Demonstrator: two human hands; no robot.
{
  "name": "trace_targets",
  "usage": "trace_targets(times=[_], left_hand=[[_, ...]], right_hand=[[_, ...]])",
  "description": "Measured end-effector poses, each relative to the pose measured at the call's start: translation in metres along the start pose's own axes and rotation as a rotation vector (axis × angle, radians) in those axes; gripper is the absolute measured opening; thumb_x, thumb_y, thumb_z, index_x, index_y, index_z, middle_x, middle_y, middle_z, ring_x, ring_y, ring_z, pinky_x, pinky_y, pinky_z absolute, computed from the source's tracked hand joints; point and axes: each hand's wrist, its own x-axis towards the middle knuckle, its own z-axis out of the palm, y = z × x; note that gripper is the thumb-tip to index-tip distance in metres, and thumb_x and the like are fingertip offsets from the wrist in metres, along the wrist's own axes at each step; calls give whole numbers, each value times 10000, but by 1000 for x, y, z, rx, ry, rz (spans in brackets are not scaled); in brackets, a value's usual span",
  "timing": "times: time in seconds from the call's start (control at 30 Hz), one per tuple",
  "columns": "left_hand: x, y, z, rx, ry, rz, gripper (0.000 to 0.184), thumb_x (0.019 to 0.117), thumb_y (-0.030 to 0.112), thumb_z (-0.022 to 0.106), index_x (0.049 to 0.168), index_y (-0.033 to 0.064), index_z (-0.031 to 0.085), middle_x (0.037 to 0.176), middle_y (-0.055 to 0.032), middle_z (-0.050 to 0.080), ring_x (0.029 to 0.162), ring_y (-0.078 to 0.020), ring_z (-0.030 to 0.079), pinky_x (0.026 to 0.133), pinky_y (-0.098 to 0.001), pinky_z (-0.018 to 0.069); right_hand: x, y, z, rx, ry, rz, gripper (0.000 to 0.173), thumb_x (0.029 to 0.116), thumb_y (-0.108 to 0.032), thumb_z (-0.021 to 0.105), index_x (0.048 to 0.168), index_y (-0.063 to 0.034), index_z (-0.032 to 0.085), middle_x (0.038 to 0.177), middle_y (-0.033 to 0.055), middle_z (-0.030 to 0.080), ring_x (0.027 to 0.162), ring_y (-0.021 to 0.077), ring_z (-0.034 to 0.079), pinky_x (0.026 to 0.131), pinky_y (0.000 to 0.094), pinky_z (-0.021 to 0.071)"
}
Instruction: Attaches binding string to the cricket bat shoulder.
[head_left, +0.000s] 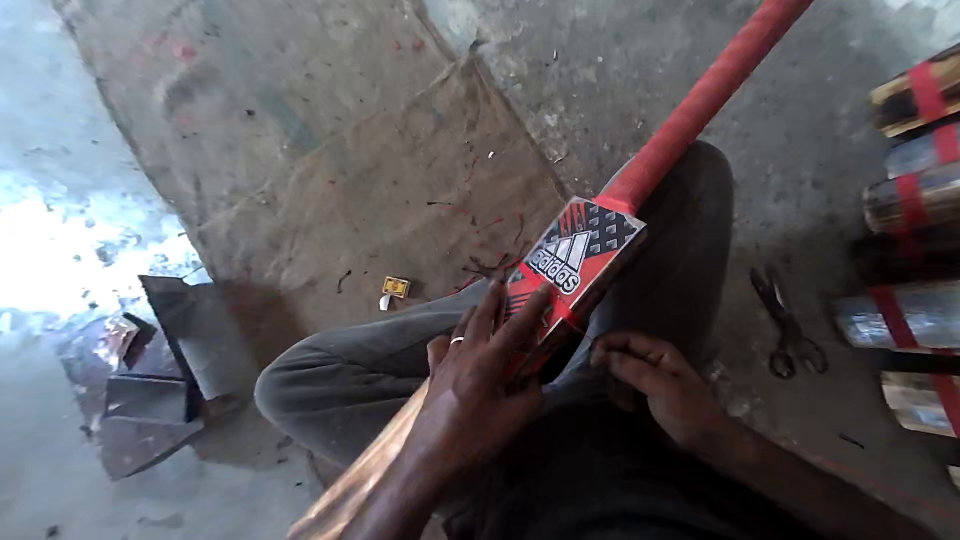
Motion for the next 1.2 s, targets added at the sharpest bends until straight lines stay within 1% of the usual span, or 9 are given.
trace_targets(times=[0.1, 0.23, 0.3, 0.37, 0.47, 0.57, 0.67, 0.87, 1.2], left_hand=[[0, 0, -29, -454, -315, -123, 923, 801, 254, 791, 1541, 561, 331, 1403, 161, 578, 992, -61, 675, 763, -393, 619], [11, -18, -38, -851, -544, -173, 821, 887, 127, 747, 1554, 447, 391, 1239, -36, 696, 968, -189, 716, 801, -368, 630], [11, -23, -43, -711, -373, -141, 671, 941, 191, 729, 1525, 399, 471, 1224, 3, 709, 951, -172, 717, 784, -379, 632], [0, -14, -39, -210, 12, -58, 542, 980, 362, 664, 1497, 396, 503, 1400, 123, 600, 1171, -94, 637, 918, -408, 592], [-21, 12, 13, 350, 373, -2, 665, 902, 531, 697, 1482, 241, 547, 1539, -93, 488, 1371, -376, 476, 1004, -683, 393], [-26, 12, 67, 689, 388, -38, 745, 963, 524, 575, 1610, 244, 333, 1703, -27, 217, 1523, -298, 280, 1125, -609, 286], [-19, 6, 74, 750, 433, -31, 719, 1003, 391, 556, 1641, 252, 254, 1703, 24, 221, 1494, -212, 337, 1079, -464, 388], [-17, 5, 67, 681, 436, 23, 747, 977, 446, 594, 1630, 247, 291, 1692, 17, 250, 1485, -217, 354, 1056, -419, 434], [-15, 5, 62, 628, 415, 55, 631, 948, 471, 659, 1523, 519, 402, 1673, -27, 276, 1461, -273, 384, 1013, -489, 460]], right_hand=[[6, -10, 10, 31, -61, -47, 202, 1059, -202, 536, 1110, -125, 716, 720, 29, 550, 542, 61, 458, 498, 206, 415], [19, -13, 20, 82, -50, -25, 193, 1042, -206, 543, 1088, -128, 713, 712, 24, 535, 514, 62, 430, 460, 203, 387], [31, -14, 26, 119, -30, -9, 217, 1041, -180, 522, 1114, -120, 718, 732, 19, 549, 511, 50, 417, 454, 193, 366], [42, -25, 36, 111, -10, 12, 251, 1068, -180, 500, 1164, -110, 721, 882, 48, 655, 535, 46, 441, 461, 181, 373], [48, -38, 50, 79, 28, 65, 260, 1074, -211, 498, 1197, -117, 708, 775, 30, 587, 509, 57, 411, 441, 187, 343], [37, -28, 43, 18, 52, 84, 246, 1056, -257, 523, 1187, -158, 706, 680, 5, 463, 501, 68, 388, 449, 204, 353], [13, -7, 20, -28, 127, 117, 230, 1042, -260, 536, 1151, -181, 723, 691, 1, 492, 521, 66, 419, 470, 203, 382], [-10, 18, -3, 137, 161, 113, 196, 1024, -210, 551, 1115, -162, 717, 638, -18, 446, 499, 48, 409, 468, 194, 384], [-13, 17, -7, 123, 105, 111, 186, 1019, -188, 548, 1063, -154, 725, 640, -19, 453, 509, 47, 415, 486, 200, 395]])
